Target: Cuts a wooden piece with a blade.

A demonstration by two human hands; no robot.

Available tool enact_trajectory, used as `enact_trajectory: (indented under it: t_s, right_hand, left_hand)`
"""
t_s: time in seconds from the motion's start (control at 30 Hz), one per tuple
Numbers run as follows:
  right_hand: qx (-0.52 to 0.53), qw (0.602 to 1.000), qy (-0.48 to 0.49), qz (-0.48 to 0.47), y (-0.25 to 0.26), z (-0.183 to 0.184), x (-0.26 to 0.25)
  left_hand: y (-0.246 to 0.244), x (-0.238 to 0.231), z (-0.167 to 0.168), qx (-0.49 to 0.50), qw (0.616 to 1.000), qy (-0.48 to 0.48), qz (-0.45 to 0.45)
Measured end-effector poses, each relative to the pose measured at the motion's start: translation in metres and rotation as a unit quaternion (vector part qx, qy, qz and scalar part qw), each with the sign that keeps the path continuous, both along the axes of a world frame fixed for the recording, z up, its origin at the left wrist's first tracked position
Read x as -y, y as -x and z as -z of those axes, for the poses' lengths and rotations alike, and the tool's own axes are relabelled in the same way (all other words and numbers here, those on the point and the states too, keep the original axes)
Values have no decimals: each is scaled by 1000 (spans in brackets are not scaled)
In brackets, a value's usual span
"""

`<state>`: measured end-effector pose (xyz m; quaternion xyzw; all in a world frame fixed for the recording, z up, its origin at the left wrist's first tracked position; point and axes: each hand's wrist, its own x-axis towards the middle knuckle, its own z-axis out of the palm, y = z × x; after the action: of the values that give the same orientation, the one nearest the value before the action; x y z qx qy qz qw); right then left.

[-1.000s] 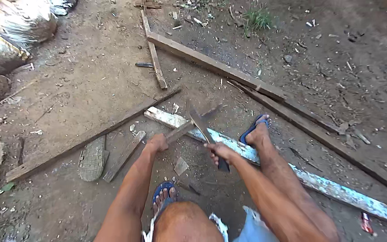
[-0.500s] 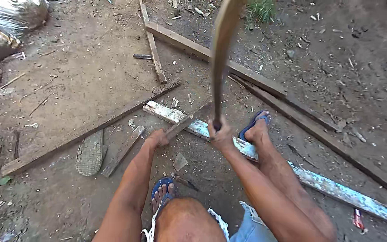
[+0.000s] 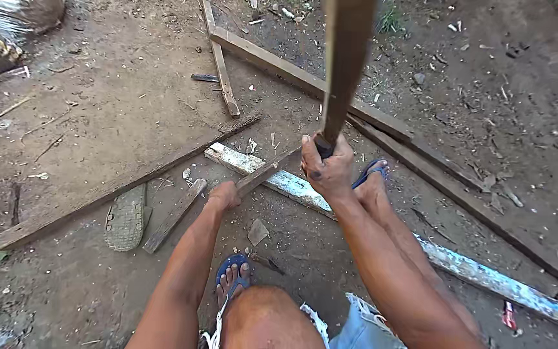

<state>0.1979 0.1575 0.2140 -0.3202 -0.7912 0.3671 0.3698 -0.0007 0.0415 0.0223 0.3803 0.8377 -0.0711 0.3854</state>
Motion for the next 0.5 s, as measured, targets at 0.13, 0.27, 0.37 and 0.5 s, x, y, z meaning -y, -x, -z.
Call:
enact_trajectory:
  t_s: [0.13,0.27,0.37,0.5]
  right_hand:
    - [283,958,6,49,-50,137,-7]
    - [593,778,206,-18,-54,161,-29]
    - [559,793,240,-16,-65,144,-28]
    - [465,863,196,-1,-52,87,-18]
  left_hand:
    - [-2,3,3,-2,1000,-10,0]
    - [2,-6,-24,-10,1000,-16,9]
    - [-13,-3,-16,-53,997,-44,24]
    - [-19,3,-11,-64,997,-29,28]
